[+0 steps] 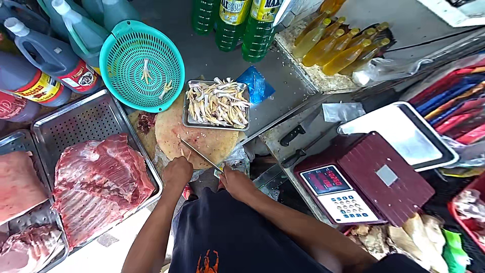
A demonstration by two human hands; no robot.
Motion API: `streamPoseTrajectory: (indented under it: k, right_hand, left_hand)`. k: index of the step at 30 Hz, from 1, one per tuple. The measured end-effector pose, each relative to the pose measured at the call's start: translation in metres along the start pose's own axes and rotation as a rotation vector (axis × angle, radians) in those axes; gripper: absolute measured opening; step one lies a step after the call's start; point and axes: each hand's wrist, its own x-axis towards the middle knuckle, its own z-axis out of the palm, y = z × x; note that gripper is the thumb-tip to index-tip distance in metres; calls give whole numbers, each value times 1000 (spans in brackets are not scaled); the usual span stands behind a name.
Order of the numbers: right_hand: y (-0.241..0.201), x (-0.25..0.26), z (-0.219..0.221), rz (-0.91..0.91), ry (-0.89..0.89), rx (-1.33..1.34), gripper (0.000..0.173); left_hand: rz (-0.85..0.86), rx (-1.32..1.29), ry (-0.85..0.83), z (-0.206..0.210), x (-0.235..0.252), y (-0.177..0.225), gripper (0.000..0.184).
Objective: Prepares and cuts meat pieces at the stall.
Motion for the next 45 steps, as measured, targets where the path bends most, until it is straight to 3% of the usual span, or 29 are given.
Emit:
streamPoseTrajectory:
  k: [5, 8, 10, 12, 15, 19, 23, 25, 28, 31, 35, 38, 40, 43, 45]
  right_hand:
    - [-11, -13, -4, -64, 97, 44, 48]
    - [0, 2, 12, -24, -7, -16, 49]
    - [-2, 4, 0, -32, -8, -1, 47]
    - [-9, -8, -13, -62, 38, 59, 46]
    - [-15, -14, -16, -113, 131, 119, 45]
    - [-1, 0, 17, -39, -18, 50, 48]
    - [6, -5, 5, -9, 53, 121, 48]
    - [16, -5, -4, 20, 98, 147, 49]
    - [42, -3, -2, 70, 75, 116, 50]
    - [58, 1, 1, 66, 77, 50, 49]
    - [58, 0, -4, 54, 47, 13, 48]
    - [59, -3, -5, 76, 42, 48, 49]
    - [62, -13, -7, 92, 15, 99, 50]
    - [70, -20, 3, 109, 3, 198, 49]
    - [77, -21, 12, 109, 13, 224, 48]
  left_hand:
    - [-88, -191, 8, 13, 6, -9, 48]
    - [-73, -333, 119, 22, 5, -14, 51]
    - [-65, -477, 192, 31, 10, -16, 55]
    - [-39, -566, 118, 53, 15, -18, 59]
    - [-26, -552, 70, 61, 20, -13, 59]
    - [-39, -463, 66, 51, 17, -3, 58]
    - [-60, -446, 117, 21, 20, -5, 57]
    - [-36, -566, 286, -23, 36, -17, 52]
    - [65, -594, 500, -109, 46, -19, 60]
    - [212, -448, 524, -170, 36, 28, 54]
    - [449, -276, 489, -172, 81, 100, 26]
    - [322, -116, 318, -161, 94, 116, 27]
    - [159, -112, 256, -143, 103, 90, 38]
    - [-65, -200, 345, -98, 134, 35, 55]
    - [-110, -229, 474, -67, 146, 21, 57]
